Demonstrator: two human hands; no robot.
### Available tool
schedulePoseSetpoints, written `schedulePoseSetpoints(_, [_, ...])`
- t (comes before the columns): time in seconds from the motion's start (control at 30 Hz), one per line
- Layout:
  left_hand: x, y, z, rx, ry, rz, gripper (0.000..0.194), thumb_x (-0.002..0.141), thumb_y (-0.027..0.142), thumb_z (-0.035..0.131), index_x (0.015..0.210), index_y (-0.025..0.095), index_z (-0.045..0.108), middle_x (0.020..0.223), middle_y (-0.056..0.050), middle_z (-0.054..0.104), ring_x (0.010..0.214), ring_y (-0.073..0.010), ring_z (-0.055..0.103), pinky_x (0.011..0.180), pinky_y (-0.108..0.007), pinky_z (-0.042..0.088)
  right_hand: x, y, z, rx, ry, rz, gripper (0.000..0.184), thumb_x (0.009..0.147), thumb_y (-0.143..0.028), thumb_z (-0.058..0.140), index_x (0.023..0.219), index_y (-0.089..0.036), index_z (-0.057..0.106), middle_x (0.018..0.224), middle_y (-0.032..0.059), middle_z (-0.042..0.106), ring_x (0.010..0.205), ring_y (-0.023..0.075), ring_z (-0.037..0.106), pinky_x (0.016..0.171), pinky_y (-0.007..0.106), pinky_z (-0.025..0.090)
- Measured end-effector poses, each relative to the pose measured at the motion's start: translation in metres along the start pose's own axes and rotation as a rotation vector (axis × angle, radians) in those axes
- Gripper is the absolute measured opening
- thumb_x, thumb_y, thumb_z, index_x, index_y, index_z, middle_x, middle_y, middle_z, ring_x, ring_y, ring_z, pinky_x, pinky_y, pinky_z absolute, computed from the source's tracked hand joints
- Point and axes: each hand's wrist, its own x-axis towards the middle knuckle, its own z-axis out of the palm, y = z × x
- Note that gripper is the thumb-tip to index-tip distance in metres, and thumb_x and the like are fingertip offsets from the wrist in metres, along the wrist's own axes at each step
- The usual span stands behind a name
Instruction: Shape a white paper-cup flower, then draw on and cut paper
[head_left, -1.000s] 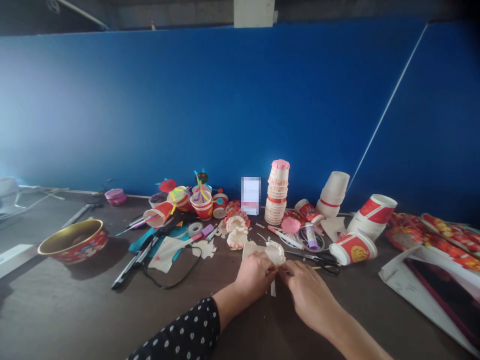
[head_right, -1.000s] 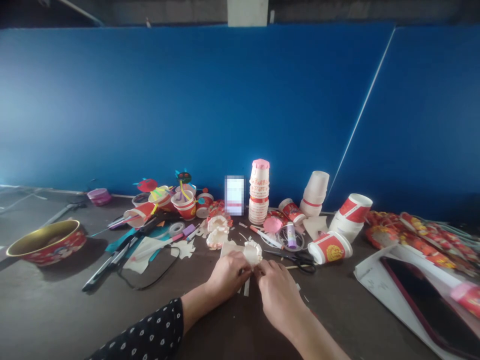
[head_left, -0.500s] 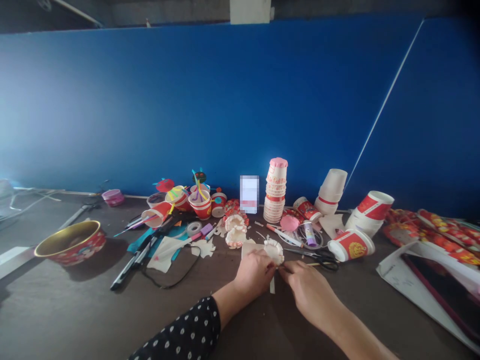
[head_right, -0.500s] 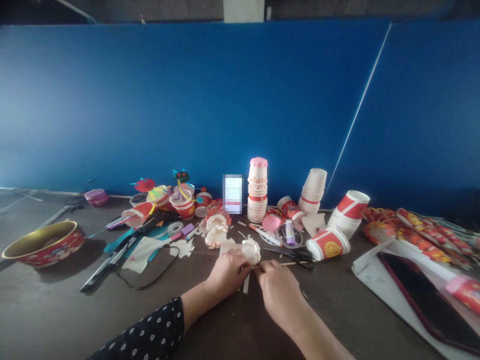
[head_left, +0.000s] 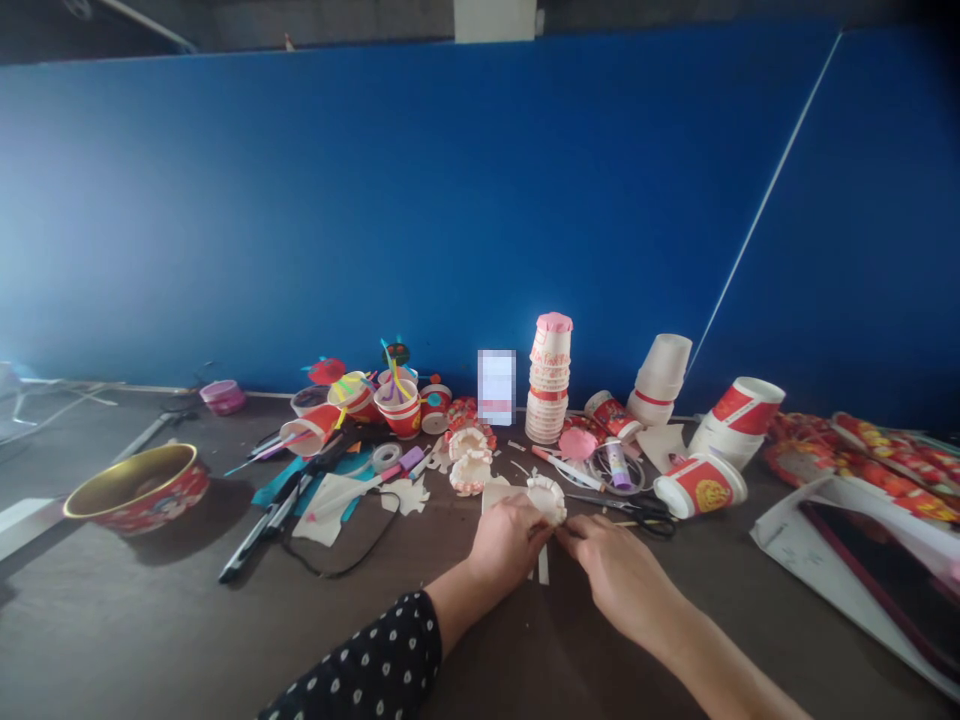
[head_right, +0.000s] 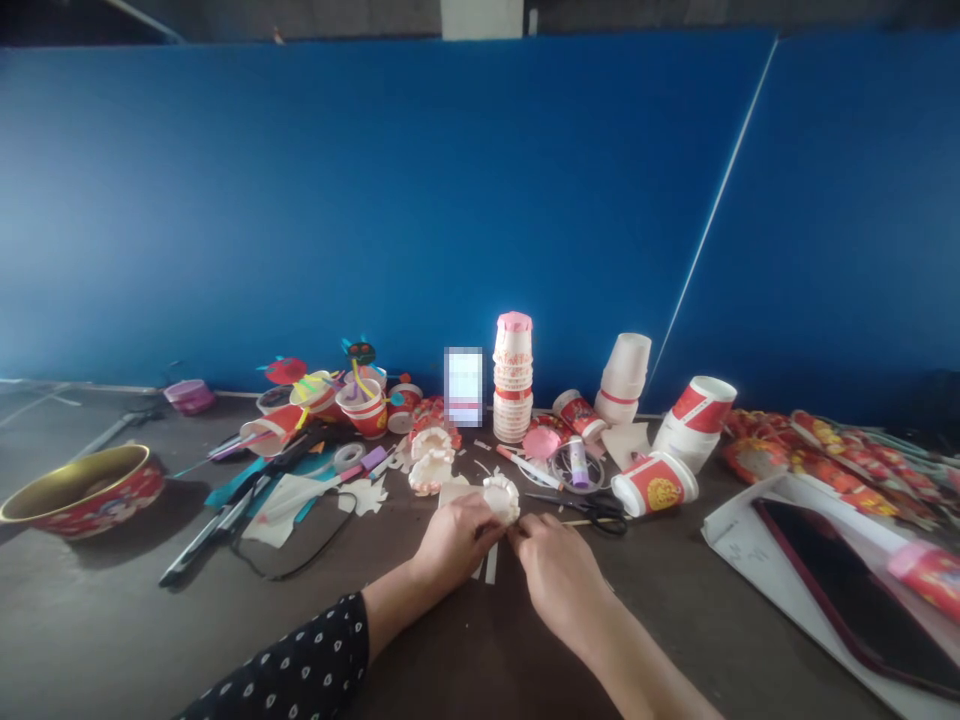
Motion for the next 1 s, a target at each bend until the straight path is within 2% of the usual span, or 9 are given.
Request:
schedulePoseSetpoints(0.27, [0.000,0.001,0.001,-0.011,0.004,-0.033,0.018,0.076,0.022,0.050,0.061,0.017,0.059,0.069,-0.002,0.058,0.069,-0.0136,0.053,0.062,-0.021,0.037,0.001,0.001,0.002,-0.003,0.022,-0.006,0.035,0.081,-0.009,0.034,0.097,-0.019,0.063,0.092,0.0091,0.064,0.088,0.0186,0.056,0.077,0.028,0.040])
schedulePoseSetpoints(0.57, [0.000,-0.001,0.004,-0.037,0.024,-0.047,0.014,0.072,0.021,0.052,0.063,0.019,0.063,0.072,-0.002,0.060,0.073,-0.0149,0.054,0.065,-0.022,0.039,0.000,0.017,0.001,0.243,0.054,-0.044,0.040,0.080,-0.009,0.034,0.108,-0.024,0.059,0.098,0.0059,0.065,0.090,0.0169,0.058,0.079,0.026,0.041])
schedulePoseSetpoints(0.8, [0.001,0.000,0.005,-0.042,0.059,-0.019,0.015,0.072,0.018,0.052,0.061,0.018,0.062,0.069,-0.002,0.060,0.071,-0.0136,0.054,0.063,-0.021,0.039,0.000,0.015,0.005,0.180,0.049,-0.055,0.036,0.080,-0.012,0.036,0.104,-0.021,0.061,0.098,0.0079,0.064,0.094,0.0176,0.056,0.081,0.026,0.040])
schedulePoseSetpoints(1.0, [0.002,-0.003,0.006,-0.061,0.035,-0.039,0.014,0.071,0.021,0.054,0.062,0.020,0.064,0.070,-0.001,0.060,0.070,-0.0138,0.054,0.063,-0.022,0.039,-0.001,0.013,0.004,0.158,0.033,-0.051,0.036,0.081,-0.012,0.035,0.104,-0.021,0.060,0.100,0.0079,0.063,0.094,0.0174,0.055,0.080,0.026,0.040])
